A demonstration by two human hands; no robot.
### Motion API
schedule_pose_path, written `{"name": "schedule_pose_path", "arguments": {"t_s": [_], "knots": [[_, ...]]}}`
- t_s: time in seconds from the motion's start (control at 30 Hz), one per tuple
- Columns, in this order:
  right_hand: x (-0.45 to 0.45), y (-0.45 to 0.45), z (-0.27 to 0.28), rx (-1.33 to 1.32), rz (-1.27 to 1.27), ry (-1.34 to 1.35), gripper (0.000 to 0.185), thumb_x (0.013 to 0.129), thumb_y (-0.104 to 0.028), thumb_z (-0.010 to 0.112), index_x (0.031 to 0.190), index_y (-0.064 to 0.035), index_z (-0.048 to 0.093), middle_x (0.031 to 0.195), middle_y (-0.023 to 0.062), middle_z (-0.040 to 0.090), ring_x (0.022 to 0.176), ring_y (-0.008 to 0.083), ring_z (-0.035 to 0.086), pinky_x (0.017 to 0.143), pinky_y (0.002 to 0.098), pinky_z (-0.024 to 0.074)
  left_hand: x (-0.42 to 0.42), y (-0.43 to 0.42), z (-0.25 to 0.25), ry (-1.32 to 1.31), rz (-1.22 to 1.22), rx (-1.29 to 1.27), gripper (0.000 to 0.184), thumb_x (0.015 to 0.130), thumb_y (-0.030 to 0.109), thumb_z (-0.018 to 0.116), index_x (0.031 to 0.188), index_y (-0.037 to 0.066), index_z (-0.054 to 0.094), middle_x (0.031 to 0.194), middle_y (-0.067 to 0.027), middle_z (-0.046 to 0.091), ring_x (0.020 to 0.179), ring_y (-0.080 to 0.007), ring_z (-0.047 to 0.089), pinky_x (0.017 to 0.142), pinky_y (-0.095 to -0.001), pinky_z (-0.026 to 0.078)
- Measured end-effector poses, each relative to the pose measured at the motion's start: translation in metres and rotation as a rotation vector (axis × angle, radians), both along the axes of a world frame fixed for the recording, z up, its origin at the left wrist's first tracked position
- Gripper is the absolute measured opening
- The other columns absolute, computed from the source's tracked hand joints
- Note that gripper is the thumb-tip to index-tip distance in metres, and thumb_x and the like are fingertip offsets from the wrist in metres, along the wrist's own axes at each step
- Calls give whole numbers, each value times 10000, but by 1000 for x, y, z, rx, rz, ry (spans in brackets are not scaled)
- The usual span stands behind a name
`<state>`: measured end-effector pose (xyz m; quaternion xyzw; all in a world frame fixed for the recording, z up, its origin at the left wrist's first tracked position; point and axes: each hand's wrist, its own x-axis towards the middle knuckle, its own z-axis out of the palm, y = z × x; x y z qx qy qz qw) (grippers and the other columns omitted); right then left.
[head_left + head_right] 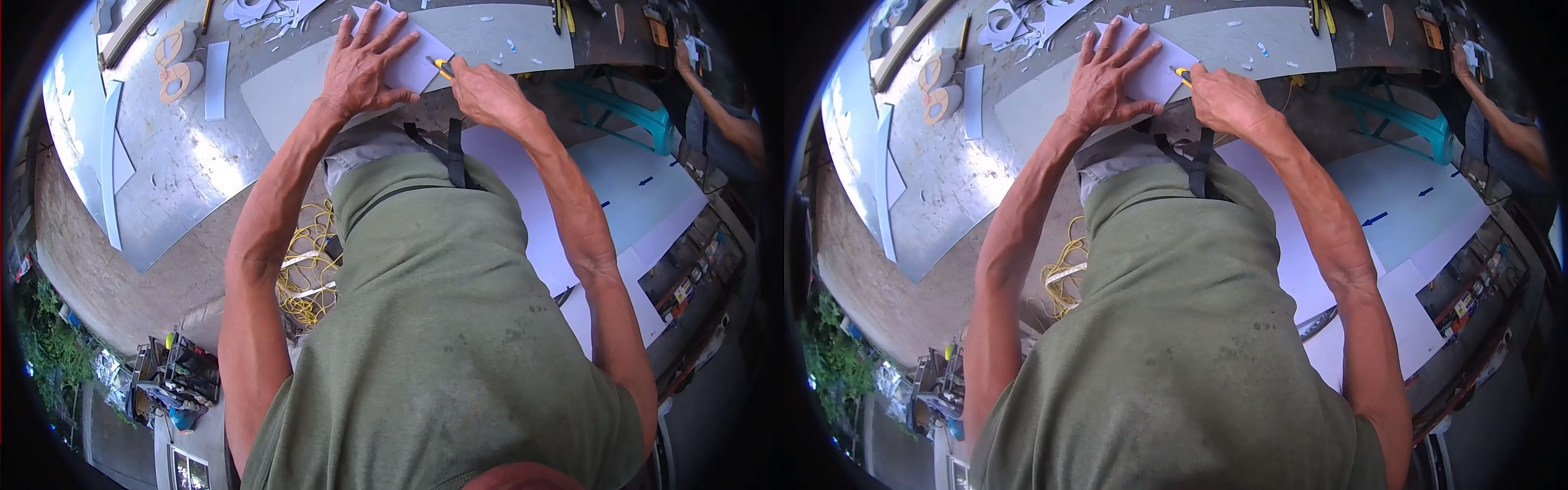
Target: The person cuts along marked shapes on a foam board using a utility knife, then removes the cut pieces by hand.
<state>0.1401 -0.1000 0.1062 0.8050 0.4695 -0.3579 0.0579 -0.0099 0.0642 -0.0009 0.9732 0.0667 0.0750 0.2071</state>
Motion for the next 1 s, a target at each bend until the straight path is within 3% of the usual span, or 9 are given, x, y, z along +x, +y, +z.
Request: {"name": "schedule_pose_path", "arguments": {"t_s": [0.07, 0.2, 0.3, 0.4, 0.63, 0.73, 0.8, 1.0], "knots": [[4, 5, -4, -25, 56, -37, 231, 994, -181, 523, 1028, 46, 494, 765, 285, 678, 775, 495, 689, 707, 570, 547, -1, 1, -1, -62, 1, -43, 1076, 631, 877, 680, 1540, 341, 469, 1665, -4, 334, 1564, -360, 188, 1256, -614, 95], [5, 2, -14, -103, 60, 48, 230, 991, -171, 516, 1024, 57, 504, 764, 297, 674, 784, 506, 685, 717, 568, 544, 0, 0, -2, -77, 6, -56, 1078, 626, 873, 686, 1541, 345, 468, 1665, -3, 334, 1566, -359, 181, 1254, -619, 95], [-14, -6, -13, 68, -66, -21, 228, 989, -165, 513, 1013, 61, 493, 803, 343, 665, 801, 538, 672, 737, 583, 541, -2, 1, -1, -32, 3, -10, 1077, 626, 878, 681, 1538, 345, 472, 1664, -5, 336, 1566, -360, 179, 1250, -627, 97], [-18, -3, -8, 2, -117, 12, 229, 952, -132, 492, 1043, 76, 528, 912, 354, 683, 896, 525, 694, 801, 582, 551, 0, 0, 1, -26, 3, -6, 1076, 628, 881, 676, 1536, 339, 477, 1663, -10, 338, 1564, -364, 185, 1245, -633, 103], [-24, -9, -9, 25, -178, 11, 250, 954, -145, 503, 1041, 88, 519, 922, 360, 683, 915, 541, 684, 818, 591, 546, 0, 0, 2, -53, 3, -20, 1071, 635, 880, 676, 1528, 318, 494, 1655, -21, 355, 1560, -371, 199, 1241, -636, 102], [-14, -8, -13, 3, -233, 81, 248, 953, -130, 487, 1037, 101, 522, 903, 358, 684, 822, 498, 713, 745, 562, 571, 0, -2, 3, -54, 7, -36, 1065, 640, 869, 686, 1524, 303, 504, 1656, -30, 353, 1560, -375, 193, 1239, -640, 99], [-2, -9, -23, -3, -89, 110, 262, 1011, -155, 477, 968, 103, 498, 735, 277, 661, 494, 339, 679, 504, 434, 570, -1, -8, 4, -52, 5, -51, 1063, 644, 859, 696, 1522, 289, 509, 1656, -40, 353, 1562, -378, 186, 1237, -643, 98], [19, 17, 9, -183, -51, 21, 232, 987, -153, 472, 1086, 40, 555, 704, 223, 671, 463, 337, 651, 496, 442, 560, -1, -35, 12, 17, 196, -24, 1030, 673, 793, 740, 1505, 223, 530, 1644, -88, 367, 1565, -397, 155, 1237, -642, 105]]}}
